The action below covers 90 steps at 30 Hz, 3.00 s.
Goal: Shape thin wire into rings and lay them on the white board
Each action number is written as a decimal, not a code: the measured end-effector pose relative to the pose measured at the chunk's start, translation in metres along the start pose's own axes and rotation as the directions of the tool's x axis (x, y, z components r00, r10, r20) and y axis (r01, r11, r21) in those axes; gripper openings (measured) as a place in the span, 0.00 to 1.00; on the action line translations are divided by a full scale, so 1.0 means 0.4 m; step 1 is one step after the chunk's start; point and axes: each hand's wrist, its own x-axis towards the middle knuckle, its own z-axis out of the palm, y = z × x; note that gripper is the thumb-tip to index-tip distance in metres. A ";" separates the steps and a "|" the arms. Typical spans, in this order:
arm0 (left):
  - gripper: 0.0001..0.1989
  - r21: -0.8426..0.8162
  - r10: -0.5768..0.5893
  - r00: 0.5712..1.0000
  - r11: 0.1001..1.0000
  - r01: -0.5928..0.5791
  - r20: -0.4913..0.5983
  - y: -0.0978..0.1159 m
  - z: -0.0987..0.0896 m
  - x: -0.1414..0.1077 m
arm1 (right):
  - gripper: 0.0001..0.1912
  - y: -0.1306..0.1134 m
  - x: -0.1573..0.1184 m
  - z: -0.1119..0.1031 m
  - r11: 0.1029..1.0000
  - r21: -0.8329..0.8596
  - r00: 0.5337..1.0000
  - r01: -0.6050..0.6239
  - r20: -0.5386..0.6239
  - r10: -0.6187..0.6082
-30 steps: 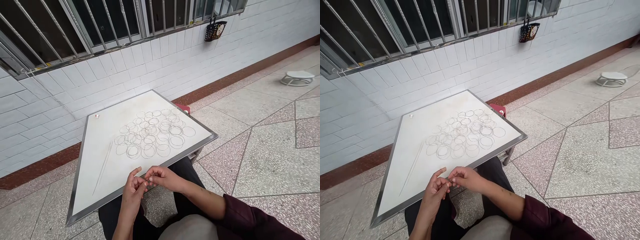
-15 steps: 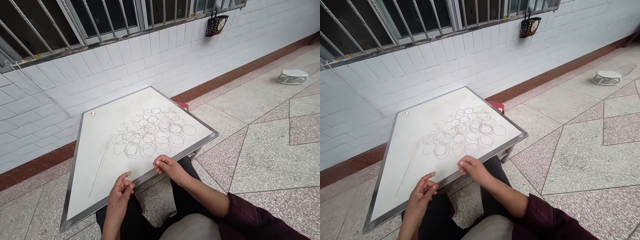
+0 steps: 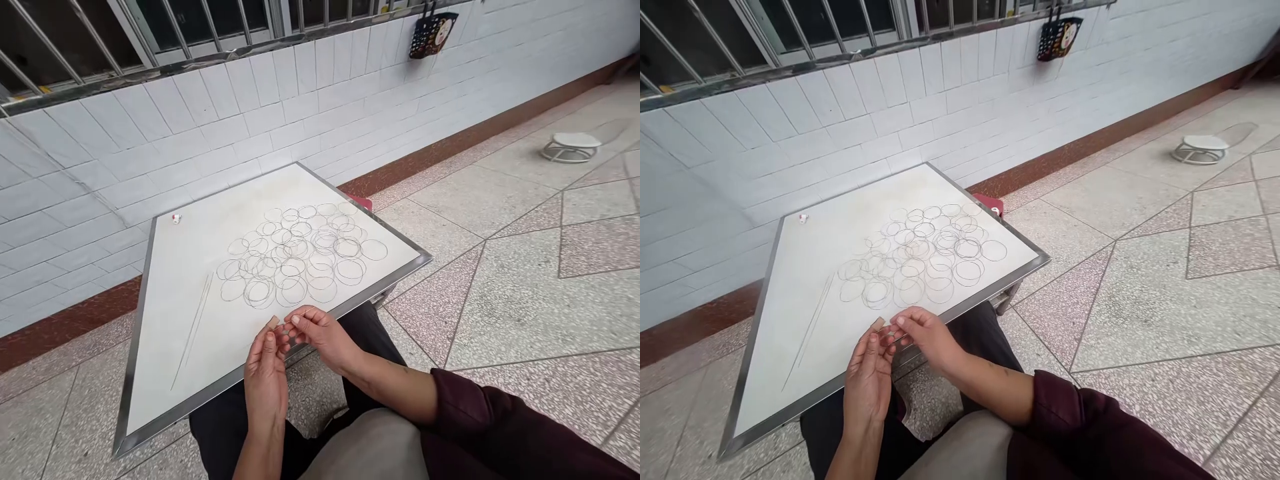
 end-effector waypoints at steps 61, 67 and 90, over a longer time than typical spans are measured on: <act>0.18 0.206 -0.090 0.969 0.978 0.042 0.231 0.072 -0.051 -0.025 | 0.25 -0.054 -0.041 -0.031 0.860 -0.484 0.923 0.164 0.383 0.040; 0.25 0.419 -0.084 0.970 0.908 -0.020 0.229 0.068 -0.043 -0.026 | 0.08 -0.070 -0.043 -0.024 0.563 -0.793 0.928 0.233 0.354 0.114; 0.16 0.484 0.055 0.938 0.845 -0.226 0.342 0.080 0.042 0.019 | 0.06 -0.122 0.027 -0.002 0.023 -0.836 0.830 0.548 0.547 0.110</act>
